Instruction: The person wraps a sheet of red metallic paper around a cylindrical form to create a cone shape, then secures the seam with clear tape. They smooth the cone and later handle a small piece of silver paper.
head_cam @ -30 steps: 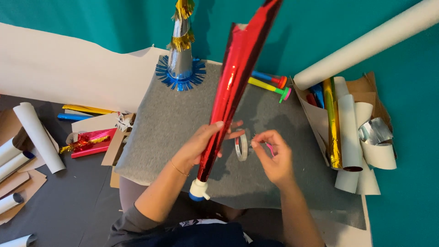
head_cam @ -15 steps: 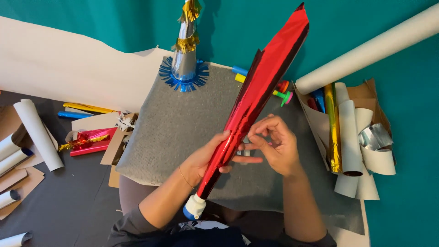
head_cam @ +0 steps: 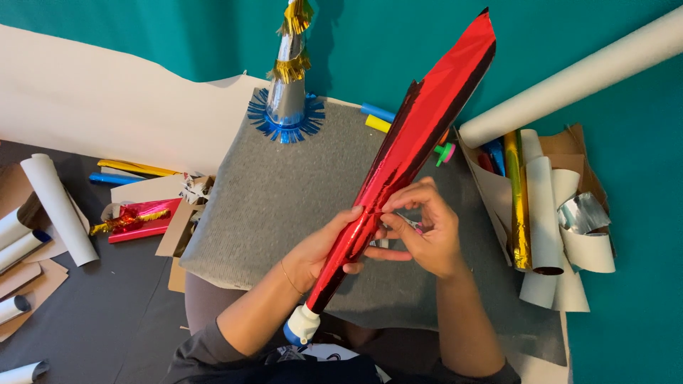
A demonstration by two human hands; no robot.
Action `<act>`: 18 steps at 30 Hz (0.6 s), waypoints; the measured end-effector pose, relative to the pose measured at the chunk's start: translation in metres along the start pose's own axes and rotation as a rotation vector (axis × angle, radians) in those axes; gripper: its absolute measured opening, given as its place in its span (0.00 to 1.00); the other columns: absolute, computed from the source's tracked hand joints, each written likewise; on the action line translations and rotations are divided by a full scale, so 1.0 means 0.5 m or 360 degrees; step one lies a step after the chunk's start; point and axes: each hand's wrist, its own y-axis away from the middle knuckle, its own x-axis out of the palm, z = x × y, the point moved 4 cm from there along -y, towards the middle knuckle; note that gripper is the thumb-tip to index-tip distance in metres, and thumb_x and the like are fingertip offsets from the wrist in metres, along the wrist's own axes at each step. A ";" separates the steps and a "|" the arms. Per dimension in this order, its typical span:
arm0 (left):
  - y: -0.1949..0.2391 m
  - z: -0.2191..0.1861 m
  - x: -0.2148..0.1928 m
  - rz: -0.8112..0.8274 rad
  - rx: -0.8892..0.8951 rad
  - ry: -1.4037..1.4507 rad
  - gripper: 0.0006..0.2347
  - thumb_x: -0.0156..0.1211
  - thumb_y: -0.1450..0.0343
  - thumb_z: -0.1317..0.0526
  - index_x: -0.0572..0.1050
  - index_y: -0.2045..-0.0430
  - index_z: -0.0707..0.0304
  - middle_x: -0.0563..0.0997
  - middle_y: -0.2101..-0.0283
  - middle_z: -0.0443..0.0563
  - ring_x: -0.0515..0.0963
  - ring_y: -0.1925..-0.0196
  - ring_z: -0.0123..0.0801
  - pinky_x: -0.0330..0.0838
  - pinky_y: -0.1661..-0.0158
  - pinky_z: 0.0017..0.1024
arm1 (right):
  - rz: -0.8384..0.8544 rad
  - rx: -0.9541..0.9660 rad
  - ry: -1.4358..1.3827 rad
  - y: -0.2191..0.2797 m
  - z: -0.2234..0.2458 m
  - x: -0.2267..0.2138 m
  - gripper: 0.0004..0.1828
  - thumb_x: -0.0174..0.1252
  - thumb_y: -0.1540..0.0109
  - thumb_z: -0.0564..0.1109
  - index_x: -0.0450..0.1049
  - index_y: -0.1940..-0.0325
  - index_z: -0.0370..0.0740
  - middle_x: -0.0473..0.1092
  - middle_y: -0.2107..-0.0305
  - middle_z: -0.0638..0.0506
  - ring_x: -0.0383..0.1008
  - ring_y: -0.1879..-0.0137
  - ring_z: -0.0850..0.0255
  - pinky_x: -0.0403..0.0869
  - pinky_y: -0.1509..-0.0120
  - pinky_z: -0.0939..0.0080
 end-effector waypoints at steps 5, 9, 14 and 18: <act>0.020 -0.007 0.028 0.0072 -0.0014 0.0053 0.21 0.62 0.29 0.43 0.75 0.61 0.64 0.82 0.66 0.60 0.86 0.68 0.49 0.71 0.89 0.23 | -0.0018 -0.0087 -0.0077 0.000 0.002 -0.002 0.09 0.66 0.40 0.33 0.73 0.60 0.38 0.78 0.64 0.47 0.68 0.59 0.58 0.66 0.50 0.61; 0.006 0.002 0.008 0.0286 -0.0032 -0.0041 0.23 0.56 0.28 0.41 0.71 0.52 0.63 0.79 0.54 0.54 0.85 0.60 0.42 0.70 0.88 0.13 | -0.0028 -0.0109 -0.0160 0.005 -0.009 -0.009 0.12 0.68 0.42 0.32 0.72 0.60 0.36 0.78 0.65 0.45 0.69 0.59 0.56 0.68 0.50 0.61; -0.028 0.023 -0.029 0.0377 -0.0065 0.0094 0.24 0.55 0.26 0.41 0.71 0.53 0.66 0.79 0.58 0.58 0.85 0.65 0.42 0.71 0.89 0.17 | -0.0075 -0.0133 -0.0162 0.000 -0.013 -0.007 0.12 0.68 0.42 0.31 0.71 0.60 0.38 0.78 0.65 0.45 0.68 0.60 0.61 0.67 0.51 0.64; -0.042 0.032 -0.042 0.0517 -0.0103 0.0136 0.24 0.55 0.27 0.40 0.70 0.53 0.64 0.75 0.59 0.55 0.78 0.71 0.30 0.67 0.89 0.15 | -0.0114 -0.0165 -0.0144 0.002 -0.017 -0.008 0.13 0.68 0.42 0.31 0.70 0.62 0.38 0.77 0.67 0.46 0.65 0.62 0.61 0.65 0.54 0.65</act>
